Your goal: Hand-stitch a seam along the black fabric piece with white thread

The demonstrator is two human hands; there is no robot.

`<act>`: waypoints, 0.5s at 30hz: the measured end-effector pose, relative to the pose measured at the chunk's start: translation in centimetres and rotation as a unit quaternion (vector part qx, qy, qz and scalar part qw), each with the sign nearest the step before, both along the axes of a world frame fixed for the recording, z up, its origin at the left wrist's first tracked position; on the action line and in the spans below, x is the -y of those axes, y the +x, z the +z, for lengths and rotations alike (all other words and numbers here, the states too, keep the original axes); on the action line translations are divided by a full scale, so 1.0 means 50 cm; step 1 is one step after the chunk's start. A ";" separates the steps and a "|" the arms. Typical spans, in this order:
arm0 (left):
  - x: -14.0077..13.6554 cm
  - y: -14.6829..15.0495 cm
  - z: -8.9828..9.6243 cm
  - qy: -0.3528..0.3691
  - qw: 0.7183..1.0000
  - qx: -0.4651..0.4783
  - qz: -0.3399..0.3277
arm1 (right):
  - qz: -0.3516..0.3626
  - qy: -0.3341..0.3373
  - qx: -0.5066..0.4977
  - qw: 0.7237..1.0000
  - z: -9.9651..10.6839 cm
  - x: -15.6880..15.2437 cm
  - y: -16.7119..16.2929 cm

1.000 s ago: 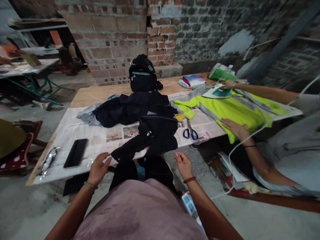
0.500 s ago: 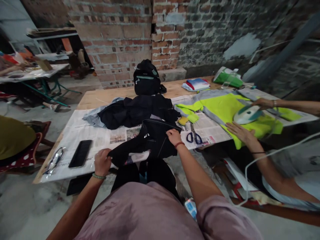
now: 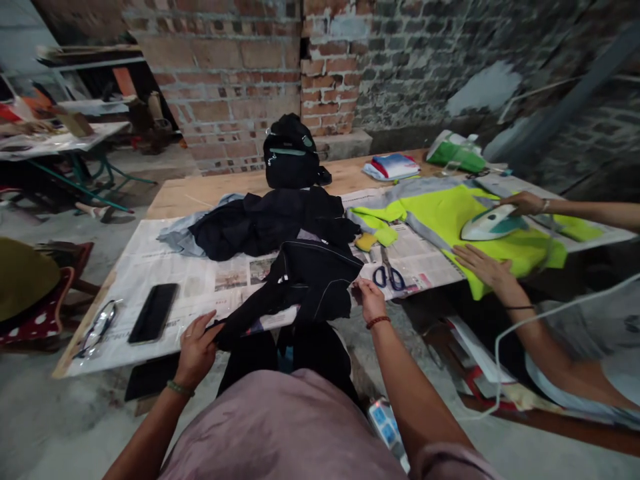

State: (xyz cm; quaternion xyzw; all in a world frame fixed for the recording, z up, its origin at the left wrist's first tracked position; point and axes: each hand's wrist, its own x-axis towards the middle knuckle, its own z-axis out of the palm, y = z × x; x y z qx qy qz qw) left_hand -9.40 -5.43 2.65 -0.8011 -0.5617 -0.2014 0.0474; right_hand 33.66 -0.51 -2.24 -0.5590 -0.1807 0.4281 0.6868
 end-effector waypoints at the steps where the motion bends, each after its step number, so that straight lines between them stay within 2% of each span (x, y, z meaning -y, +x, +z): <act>1: 0.001 0.011 0.019 -0.007 1.000 0.003 0.019 | -0.010 0.012 -0.013 1.000 0.002 -0.001 -0.002; 3: -0.007 0.036 0.055 -0.020 0.999 0.022 0.037 | -0.023 0.030 -0.025 0.999 0.005 -0.001 -0.005; 7: -0.064 0.110 0.098 -0.066 0.985 0.158 -0.025 | -0.021 0.022 0.001 1.000 0.004 0.000 -0.007; 8: -0.085 0.135 0.101 -0.086 0.975 0.202 -0.035 | -0.017 0.017 0.014 1.000 0.002 0.000 -0.006; 10: -0.131 0.191 0.099 -0.124 0.957 0.264 0.003 | -0.005 0.005 0.036 0.999 -0.003 -0.001 -0.003; 12: -0.177 0.248 0.091 -0.174 0.947 0.267 0.041 | 0.008 0.000 0.044 0.999 -0.006 -0.003 0.000; 15: -0.230 0.317 0.074 -0.183 0.947 0.260 0.050 | 0.018 0.011 0.030 0.999 -0.005 -0.005 0.002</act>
